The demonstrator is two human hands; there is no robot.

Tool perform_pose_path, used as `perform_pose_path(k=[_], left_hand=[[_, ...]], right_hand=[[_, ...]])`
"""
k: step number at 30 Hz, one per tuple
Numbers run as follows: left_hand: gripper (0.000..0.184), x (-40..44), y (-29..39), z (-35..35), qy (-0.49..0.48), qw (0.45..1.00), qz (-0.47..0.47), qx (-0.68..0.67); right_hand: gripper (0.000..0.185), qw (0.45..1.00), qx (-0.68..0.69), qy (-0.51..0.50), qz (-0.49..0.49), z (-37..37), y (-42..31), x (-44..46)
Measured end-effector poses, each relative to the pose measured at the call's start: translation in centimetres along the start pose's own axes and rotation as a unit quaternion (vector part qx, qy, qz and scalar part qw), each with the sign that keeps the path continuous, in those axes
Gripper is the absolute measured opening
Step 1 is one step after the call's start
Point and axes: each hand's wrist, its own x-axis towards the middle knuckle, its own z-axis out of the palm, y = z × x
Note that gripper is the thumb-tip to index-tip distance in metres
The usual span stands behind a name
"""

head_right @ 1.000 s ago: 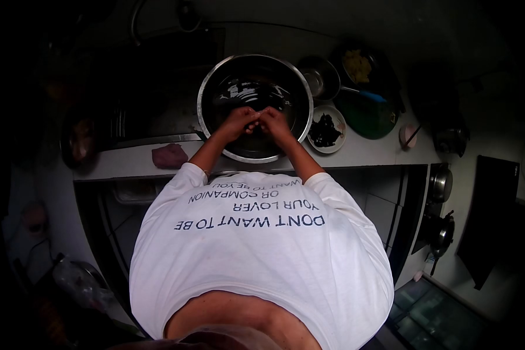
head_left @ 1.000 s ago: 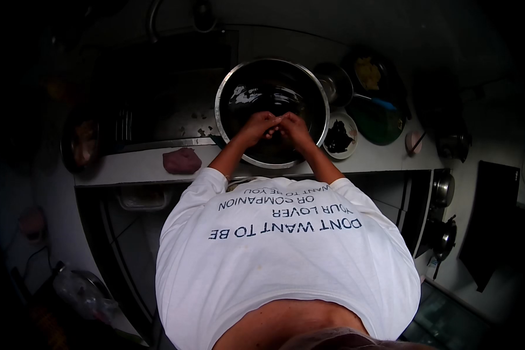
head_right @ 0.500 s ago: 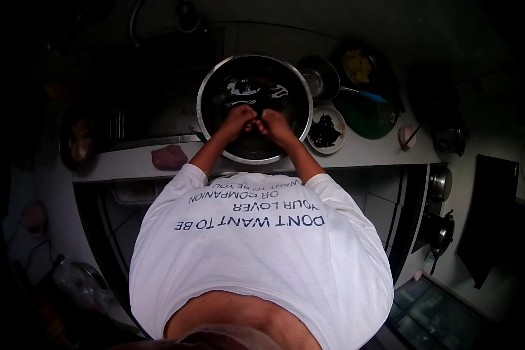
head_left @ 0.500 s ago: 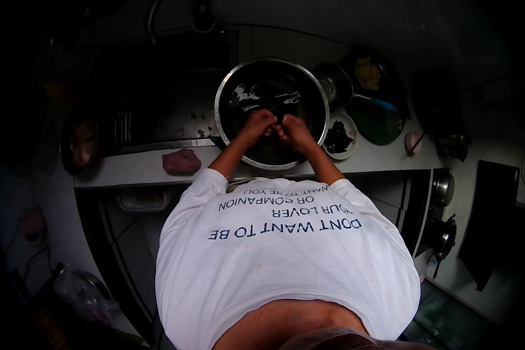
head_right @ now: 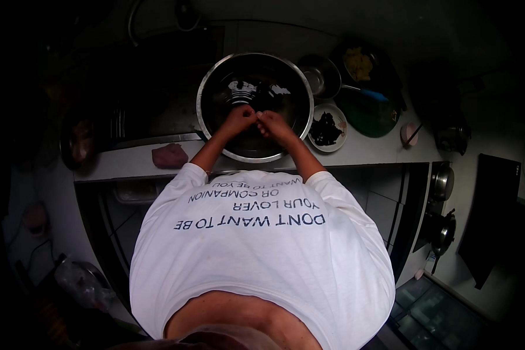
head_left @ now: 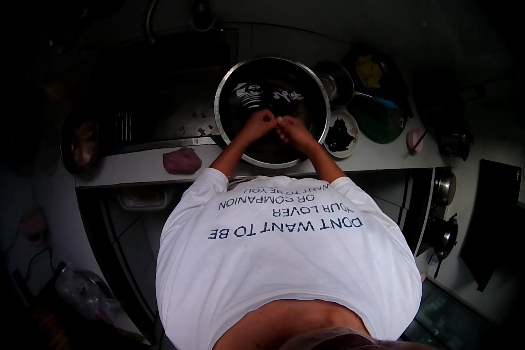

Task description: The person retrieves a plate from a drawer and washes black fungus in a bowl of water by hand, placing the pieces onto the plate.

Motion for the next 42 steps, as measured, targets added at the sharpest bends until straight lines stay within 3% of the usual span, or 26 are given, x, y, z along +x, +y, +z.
perform_pose_path(k=[5,11,23,27,30,32,35,39,41,42], left_hand=[[0.014,-0.3,0.9,0.0,0.004,0.988,-0.056,-0.144],[0.014,-0.4,1.5,0.0,-0.003,0.981,-0.065,-0.185],[0.012,-0.2,0.3,0.5,-0.005,0.996,-0.056,-0.072],[0.011,0.1,-1.1,0.7,0.012,0.999,0.037,0.019],[0.011,0.1,-0.8,0.5,0.023,0.998,0.045,0.028],[0.011,0.0,-0.4,0.5,0.044,0.999,0.029,0.002],[0.011,-0.3,0.6,0.3,0.043,0.99,-0.044,-0.13],[0.011,0.0,0.3,0.4,0.053,0.975,-0.083,-0.198],[0.011,0.1,0.0,0.4,0.061,0.974,-0.082,-0.202],[0.011,0.1,-0.3,0.4,0.055,0.988,-0.027,-0.143]], right_hand=[[0.021,0.996,0.08,-0.017,-0.024,-0.8,-0.3,0.2],[0.015,0.993,0.103,0.006,-0.057,-0.3,-1.1,-0.3],[0.011,0.998,-0.022,0.008,-0.055,-1.3,0.3,0.7],[0.013,0.997,-0.06,0.033,-0.042,-1.2,0.9,1.4],[0.014,0.998,0.024,0.063,-0.002,-0.9,1.4,1.9],[0.014,0.991,0.118,0.045,-0.034,-0.7,1.8,2.0],[0.015,0.974,0.217,0.038,-0.054,-0.4,1.9,1.8],[0.013,0.959,0.272,0.063,-0.054,0.6,1.6,1.2],[0.012,0.974,0.014,0.059,-0.217,0.2,2.8,2.0],[0.011,0.969,-0.038,0.054,-0.239,-0.1,3.3,2.5]])
